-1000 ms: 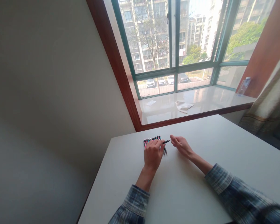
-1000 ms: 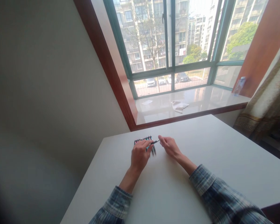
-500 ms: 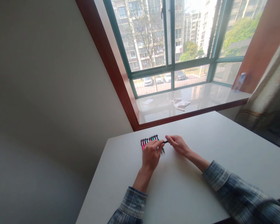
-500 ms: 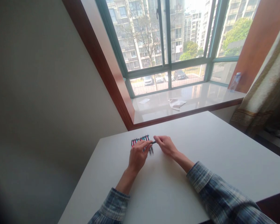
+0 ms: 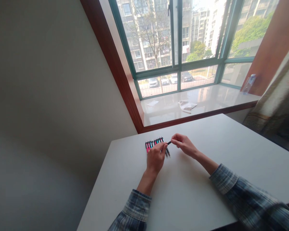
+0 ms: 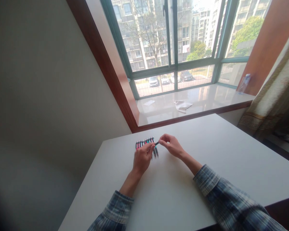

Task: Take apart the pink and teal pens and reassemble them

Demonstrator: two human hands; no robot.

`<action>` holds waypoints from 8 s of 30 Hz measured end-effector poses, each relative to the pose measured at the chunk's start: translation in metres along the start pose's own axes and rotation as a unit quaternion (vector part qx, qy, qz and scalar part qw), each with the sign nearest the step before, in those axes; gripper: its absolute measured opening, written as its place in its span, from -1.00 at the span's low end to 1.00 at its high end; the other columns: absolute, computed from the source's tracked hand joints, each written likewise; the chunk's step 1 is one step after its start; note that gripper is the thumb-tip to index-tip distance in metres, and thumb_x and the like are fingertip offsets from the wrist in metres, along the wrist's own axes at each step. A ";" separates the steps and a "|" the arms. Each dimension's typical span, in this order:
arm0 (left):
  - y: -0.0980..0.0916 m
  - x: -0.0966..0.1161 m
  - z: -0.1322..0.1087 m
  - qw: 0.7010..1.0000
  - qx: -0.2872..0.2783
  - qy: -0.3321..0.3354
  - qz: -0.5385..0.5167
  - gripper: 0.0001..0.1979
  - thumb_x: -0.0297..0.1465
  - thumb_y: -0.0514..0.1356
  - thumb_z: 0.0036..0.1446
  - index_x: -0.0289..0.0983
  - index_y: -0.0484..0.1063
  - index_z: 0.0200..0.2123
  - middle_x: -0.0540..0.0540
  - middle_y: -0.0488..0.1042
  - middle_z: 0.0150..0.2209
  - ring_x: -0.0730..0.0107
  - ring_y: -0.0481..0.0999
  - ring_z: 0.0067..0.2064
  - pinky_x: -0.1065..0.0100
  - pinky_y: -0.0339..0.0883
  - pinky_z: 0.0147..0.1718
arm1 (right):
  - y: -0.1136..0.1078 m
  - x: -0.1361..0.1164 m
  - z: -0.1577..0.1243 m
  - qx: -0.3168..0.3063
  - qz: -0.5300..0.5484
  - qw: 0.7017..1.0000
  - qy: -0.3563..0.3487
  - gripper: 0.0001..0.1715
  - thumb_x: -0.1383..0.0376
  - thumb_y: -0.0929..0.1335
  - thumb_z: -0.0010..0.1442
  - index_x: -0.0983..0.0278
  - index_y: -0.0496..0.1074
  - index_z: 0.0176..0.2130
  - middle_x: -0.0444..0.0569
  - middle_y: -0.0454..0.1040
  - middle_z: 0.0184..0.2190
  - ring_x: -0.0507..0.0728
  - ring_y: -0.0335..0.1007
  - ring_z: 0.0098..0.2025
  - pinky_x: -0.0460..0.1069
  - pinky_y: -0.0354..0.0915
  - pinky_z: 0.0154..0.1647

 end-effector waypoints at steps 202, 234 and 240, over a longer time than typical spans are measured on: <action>0.030 0.002 -0.006 0.950 -0.094 -0.064 -0.291 -0.60 -0.07 0.20 0.28 -0.28 0.63 -0.17 -0.13 0.62 -0.36 0.37 0.52 -0.41 0.42 0.34 -0.47 | -0.052 0.001 -0.002 0.092 0.334 0.936 0.059 -0.54 0.16 0.54 0.09 -0.05 0.51 0.00 -0.17 0.53 0.06 0.20 0.43 0.12 0.14 0.40 0.10; 0.027 -0.008 0.000 0.894 -0.046 -0.102 -0.434 -0.72 -0.18 0.37 0.15 -0.28 0.63 -0.19 -0.20 0.67 -0.12 0.26 0.63 -0.16 0.26 0.50 -0.13 | -0.124 0.053 -0.003 0.119 -0.436 0.881 0.139 -0.60 0.36 0.42 0.09 0.19 0.56 -0.03 -0.07 0.64 -0.29 0.16 0.54 -0.25 -0.03 0.32 -0.25; 0.027 -0.007 0.000 0.895 -0.051 -0.104 -0.432 -0.71 -0.17 0.37 0.16 -0.28 0.63 -0.19 -0.21 0.67 -0.13 0.26 0.63 -0.16 0.27 0.51 -0.15 | -0.123 0.054 -0.003 0.119 -0.428 0.886 0.134 -0.62 0.36 0.42 0.09 0.20 0.56 -0.05 -0.07 0.63 -0.31 0.16 0.54 -0.28 -0.01 0.33 -0.26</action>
Point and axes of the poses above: each hand's wrist, its own z-axis towards the middle knuckle, its own y-axis out of the palm, x = y × z, the point moved 7 cm from there along z, towards the middle knuckle
